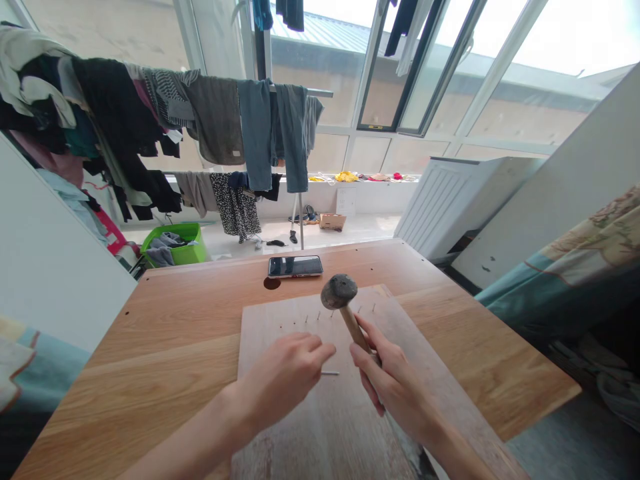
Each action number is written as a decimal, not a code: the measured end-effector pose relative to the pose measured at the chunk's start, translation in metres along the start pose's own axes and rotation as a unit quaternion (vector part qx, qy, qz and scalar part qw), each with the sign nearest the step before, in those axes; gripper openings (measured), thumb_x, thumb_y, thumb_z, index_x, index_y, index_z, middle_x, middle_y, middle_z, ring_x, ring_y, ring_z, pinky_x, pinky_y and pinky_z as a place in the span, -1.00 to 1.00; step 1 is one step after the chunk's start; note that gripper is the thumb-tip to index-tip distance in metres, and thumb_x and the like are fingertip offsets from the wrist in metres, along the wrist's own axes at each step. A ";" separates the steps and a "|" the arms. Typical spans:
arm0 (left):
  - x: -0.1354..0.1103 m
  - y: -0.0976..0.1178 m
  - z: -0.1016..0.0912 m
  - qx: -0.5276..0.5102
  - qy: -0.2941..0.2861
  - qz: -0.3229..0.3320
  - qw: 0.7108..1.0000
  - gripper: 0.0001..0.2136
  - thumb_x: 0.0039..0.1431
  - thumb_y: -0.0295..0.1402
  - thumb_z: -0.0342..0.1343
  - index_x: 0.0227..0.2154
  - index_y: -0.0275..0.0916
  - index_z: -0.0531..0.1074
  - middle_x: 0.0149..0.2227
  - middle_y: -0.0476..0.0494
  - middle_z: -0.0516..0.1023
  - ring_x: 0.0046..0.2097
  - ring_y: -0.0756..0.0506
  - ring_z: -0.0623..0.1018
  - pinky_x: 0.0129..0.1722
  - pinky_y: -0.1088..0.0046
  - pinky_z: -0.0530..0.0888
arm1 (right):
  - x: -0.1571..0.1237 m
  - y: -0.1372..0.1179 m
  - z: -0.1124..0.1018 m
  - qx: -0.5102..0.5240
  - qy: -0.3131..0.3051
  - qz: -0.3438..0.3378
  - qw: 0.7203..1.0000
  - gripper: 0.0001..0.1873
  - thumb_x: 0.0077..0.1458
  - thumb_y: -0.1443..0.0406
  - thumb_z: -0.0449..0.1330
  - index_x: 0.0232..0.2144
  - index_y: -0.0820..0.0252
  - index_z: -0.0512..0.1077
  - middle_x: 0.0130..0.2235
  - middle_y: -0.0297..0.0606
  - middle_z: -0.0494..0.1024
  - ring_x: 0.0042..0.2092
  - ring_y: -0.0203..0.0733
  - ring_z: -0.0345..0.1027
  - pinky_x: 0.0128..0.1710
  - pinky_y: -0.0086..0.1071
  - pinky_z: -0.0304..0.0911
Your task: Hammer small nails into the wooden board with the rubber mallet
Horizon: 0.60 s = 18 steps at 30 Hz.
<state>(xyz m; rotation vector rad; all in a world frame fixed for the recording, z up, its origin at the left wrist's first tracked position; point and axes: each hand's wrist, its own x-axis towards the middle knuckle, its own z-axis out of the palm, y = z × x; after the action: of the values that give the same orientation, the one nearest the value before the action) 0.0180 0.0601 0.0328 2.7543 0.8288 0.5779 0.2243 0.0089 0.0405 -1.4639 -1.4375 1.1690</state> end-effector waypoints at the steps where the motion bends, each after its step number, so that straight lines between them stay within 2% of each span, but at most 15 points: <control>1: -0.002 -0.012 -0.001 -0.061 0.046 -0.044 0.996 -0.82 0.23 -0.59 0.07 -0.20 -0.22 0.49 -0.29 -0.08 0.61 -0.28 -0.07 0.60 -0.23 0.43 0.51 | 0.001 -0.001 0.000 0.001 -0.001 -0.002 1.000 -0.37 0.34 0.11 0.04 0.36 0.22 0.16 -0.63 -0.62 0.23 -0.72 -0.41 0.05 -0.77 -0.58 0.06; 4: -0.005 -0.045 0.002 -0.201 0.164 -0.154 0.953 -0.85 0.24 -0.48 0.09 -0.22 -0.21 0.54 -0.26 -0.07 0.65 -0.28 -0.03 0.60 -0.21 0.46 0.54 | 0.002 -0.004 0.003 0.004 -0.001 -0.005 1.000 -0.39 0.33 0.11 0.05 0.34 0.21 0.19 -0.55 -0.57 0.28 -0.71 -0.44 0.08 -0.77 -0.58 0.08; 6: -0.006 -0.060 0.006 -0.241 0.193 -0.207 0.928 -0.88 0.23 -0.40 0.12 -0.26 -0.22 0.56 -0.27 -0.07 0.66 -0.27 -0.05 0.61 -0.18 0.43 0.56 | 0.003 -0.005 0.005 0.006 -0.005 -0.002 1.000 -0.38 0.34 0.12 0.05 0.36 0.19 0.18 -0.54 -0.57 0.29 -0.70 -0.44 0.09 -0.77 -0.58 0.09; 8: -0.007 -0.067 0.009 -0.258 0.192 -0.235 0.917 -0.86 0.23 -0.35 0.12 -0.28 -0.23 0.57 -0.29 -0.07 0.66 -0.29 -0.05 0.60 -0.23 0.44 0.55 | 0.003 -0.006 0.006 0.007 -0.014 0.001 1.000 -0.38 0.35 0.13 0.04 0.37 0.17 0.16 -0.56 -0.59 0.27 -0.70 -0.43 0.08 -0.77 -0.59 0.11; 12: -0.008 -0.067 0.012 -0.250 0.164 -0.235 0.925 -0.86 0.22 -0.36 0.10 -0.32 -0.24 0.56 -0.36 -0.03 0.62 -0.38 -0.01 0.54 -0.37 0.51 0.48 | 0.005 -0.004 0.010 0.013 -0.024 0.002 1.000 -0.39 0.35 0.13 0.05 0.37 0.14 0.16 -0.56 -0.58 0.27 -0.70 -0.42 0.09 -0.78 -0.58 0.12; 18: -0.009 -0.067 0.016 -0.224 0.153 -0.210 0.939 -0.87 0.20 -0.45 0.09 -0.30 -0.22 0.55 -0.35 -0.01 0.61 -0.39 0.02 0.51 -0.32 0.53 0.47 | 0.008 -0.005 0.016 0.008 -0.040 0.000 0.999 -0.40 0.35 0.14 0.05 0.36 0.15 0.16 -0.55 -0.58 0.30 -0.71 -0.45 0.07 -0.78 -0.59 0.11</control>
<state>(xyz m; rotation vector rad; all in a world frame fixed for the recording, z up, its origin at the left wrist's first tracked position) -0.0145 0.1091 -0.0046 2.0257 1.1445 0.9746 0.2073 0.0158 0.0395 -1.4202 -1.4792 1.2481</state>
